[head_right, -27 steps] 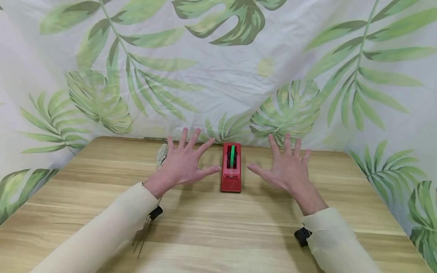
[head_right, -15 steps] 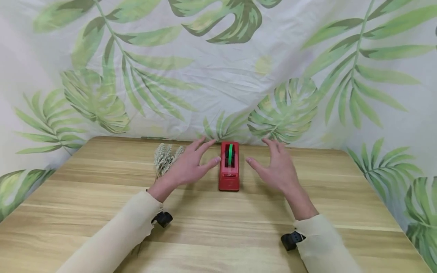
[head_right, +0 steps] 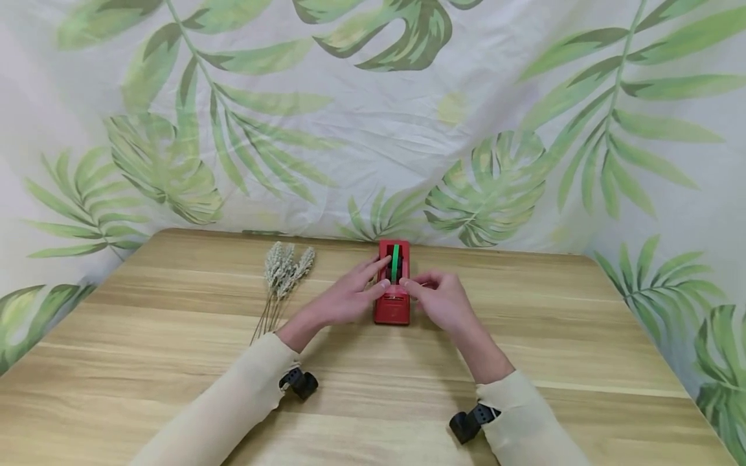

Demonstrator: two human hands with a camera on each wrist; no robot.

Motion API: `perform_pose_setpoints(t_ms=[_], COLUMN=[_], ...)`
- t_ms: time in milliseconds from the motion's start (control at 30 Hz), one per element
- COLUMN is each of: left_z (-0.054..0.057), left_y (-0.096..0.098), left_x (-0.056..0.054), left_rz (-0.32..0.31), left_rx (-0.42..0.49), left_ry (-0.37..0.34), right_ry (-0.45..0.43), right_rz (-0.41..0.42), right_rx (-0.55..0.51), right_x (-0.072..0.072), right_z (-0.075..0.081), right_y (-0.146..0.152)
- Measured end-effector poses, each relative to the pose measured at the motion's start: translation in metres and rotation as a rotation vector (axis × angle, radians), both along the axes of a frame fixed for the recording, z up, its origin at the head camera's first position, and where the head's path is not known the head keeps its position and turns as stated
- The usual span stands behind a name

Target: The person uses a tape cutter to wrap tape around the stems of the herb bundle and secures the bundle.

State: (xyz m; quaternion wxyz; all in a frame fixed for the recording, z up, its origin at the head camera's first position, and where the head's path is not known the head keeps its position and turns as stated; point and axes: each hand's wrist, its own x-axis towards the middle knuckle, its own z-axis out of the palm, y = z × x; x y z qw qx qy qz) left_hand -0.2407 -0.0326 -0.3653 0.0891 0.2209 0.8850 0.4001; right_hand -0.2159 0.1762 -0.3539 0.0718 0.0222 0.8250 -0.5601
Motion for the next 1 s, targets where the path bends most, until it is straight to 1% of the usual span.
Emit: perform_pose_setpoints(t_ms=[100, 200, 400, 600, 867, 1000], left_z=[0.0, -0.001, 0.001, 0.001, 0.002, 0.001], left_y=[0.0, 0.0, -0.003, -0.006, -0.006, -0.006], left_x=[0.001, 0.001, 0.0, 0.001, 0.001, 0.0], left_rz=[-0.006, -0.011, -0.037, -0.031, -0.011, -0.009], left_rx=[-0.002, 0.001, 0.012, 0.03, 0.074, 0.102], left_ry=[-0.006, -0.009, -0.047, -0.08, -0.177, -0.195], right_ry=[-0.037, -0.056, -0.096, -0.102, -0.142, -0.147], right_rz=[-0.004, 0.01, 0.045, 0.043, 0.058, 0.037], right_rx=[-0.03, -0.043, -0.086, -0.131, -0.315, -0.367], right_x=[0.0, 0.0, 0.002, 0.002, 0.001, 0.001], right_z=[-0.002, -0.003, -0.004, -0.007, -0.013, -0.013], right_y=[-0.003, -0.005, -0.008, -0.009, -0.007, -0.009])
